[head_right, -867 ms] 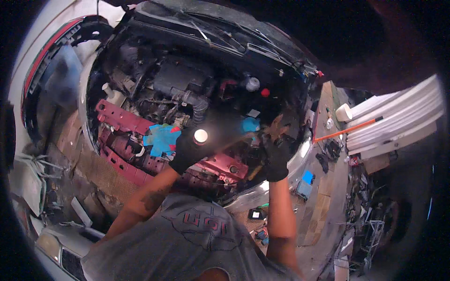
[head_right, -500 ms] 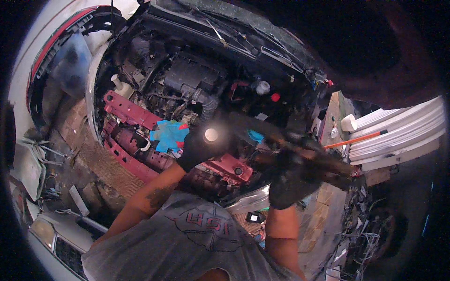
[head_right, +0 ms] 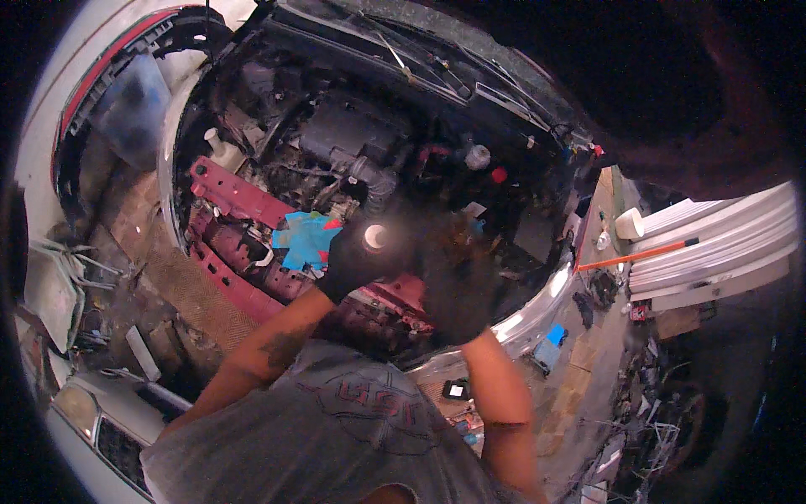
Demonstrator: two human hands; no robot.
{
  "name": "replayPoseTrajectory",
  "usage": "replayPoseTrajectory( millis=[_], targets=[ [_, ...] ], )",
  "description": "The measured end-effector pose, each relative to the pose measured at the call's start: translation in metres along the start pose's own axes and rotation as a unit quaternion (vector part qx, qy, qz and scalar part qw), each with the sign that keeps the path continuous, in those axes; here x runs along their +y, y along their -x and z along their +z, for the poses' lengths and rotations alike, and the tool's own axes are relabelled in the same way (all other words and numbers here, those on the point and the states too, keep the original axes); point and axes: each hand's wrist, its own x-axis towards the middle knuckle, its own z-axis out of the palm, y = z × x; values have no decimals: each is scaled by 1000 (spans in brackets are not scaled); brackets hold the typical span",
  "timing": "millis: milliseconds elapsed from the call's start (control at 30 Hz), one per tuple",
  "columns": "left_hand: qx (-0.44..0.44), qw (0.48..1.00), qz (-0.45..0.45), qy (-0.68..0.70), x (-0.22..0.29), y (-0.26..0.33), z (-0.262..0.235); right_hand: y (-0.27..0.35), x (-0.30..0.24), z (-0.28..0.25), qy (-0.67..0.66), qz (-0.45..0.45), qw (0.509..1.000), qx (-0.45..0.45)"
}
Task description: The person works on a car engine with the hood open, using a funnel to pour liquid into the engine. They then use a dipstick to check the fluid level, wiping it with a cloth before reinserting it. The person also handles a flashlight and a roll of tape.
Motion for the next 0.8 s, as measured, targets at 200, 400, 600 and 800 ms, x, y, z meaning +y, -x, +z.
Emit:
replayPoseTrajectory(
  millis=[200,400,600,800],
  targets=[
    [-16,999,-16,-25,-11,2,0,-29,-26,-16,-446,104,883,-104],
    [-7,999,-17,-39,-4,-1,-5,-10,13,8,13,20,993,-112],
    [-10,1000,-1,-9,-16,-1,1,-22,7,15,-48,82,988,-125],
    [-33,999,6,-30,-4,7,12,-7,46,10,8,117,988,-96]
  ],
)
